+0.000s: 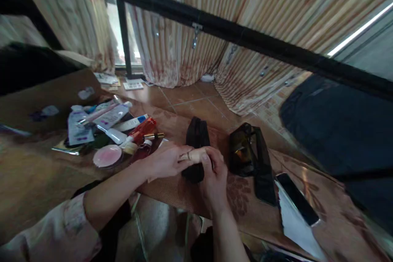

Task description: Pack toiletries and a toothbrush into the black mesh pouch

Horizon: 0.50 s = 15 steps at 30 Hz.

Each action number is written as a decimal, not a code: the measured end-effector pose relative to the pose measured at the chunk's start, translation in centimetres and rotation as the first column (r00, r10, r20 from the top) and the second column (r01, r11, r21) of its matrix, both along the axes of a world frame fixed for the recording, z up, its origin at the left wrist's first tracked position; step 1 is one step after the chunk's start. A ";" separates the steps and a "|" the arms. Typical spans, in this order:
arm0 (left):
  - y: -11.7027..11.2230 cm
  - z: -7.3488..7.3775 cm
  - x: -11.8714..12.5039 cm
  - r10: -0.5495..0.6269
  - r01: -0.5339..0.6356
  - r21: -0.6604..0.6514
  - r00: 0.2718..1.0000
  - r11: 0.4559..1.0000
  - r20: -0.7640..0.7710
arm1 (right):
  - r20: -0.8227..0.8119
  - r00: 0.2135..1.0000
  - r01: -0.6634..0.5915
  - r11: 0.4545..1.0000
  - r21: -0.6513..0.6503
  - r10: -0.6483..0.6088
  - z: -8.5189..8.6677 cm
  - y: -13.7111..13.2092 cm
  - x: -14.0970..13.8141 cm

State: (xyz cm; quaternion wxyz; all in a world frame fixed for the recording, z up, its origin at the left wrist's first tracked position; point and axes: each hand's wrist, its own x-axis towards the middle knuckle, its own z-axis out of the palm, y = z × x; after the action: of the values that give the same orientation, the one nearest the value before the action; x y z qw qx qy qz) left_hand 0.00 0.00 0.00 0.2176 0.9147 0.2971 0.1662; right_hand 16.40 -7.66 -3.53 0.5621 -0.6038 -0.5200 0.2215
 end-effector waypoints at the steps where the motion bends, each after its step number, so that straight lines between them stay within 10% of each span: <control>1: 0.0 0.0 0.0 -0.001 0.001 -0.019 1.000 1.000 0.005 | 0.018 1.000 0.007 1.000 -0.004 -0.007 0.0 0.0 0.1; 15: 0.8 -0.3 -0.5 0.050 -0.024 -0.184 0.989 0.983 0.139 | -0.055 0.993 0.104 0.994 0.026 -0.102 0.4 -0.3 0.0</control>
State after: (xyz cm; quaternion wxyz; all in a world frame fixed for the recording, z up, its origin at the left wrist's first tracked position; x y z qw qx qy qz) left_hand -0.50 0.81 -0.35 0.3176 0.8712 0.3114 0.2078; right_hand 16.36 -7.92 -3.18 0.5953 -0.6154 -0.4760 0.2008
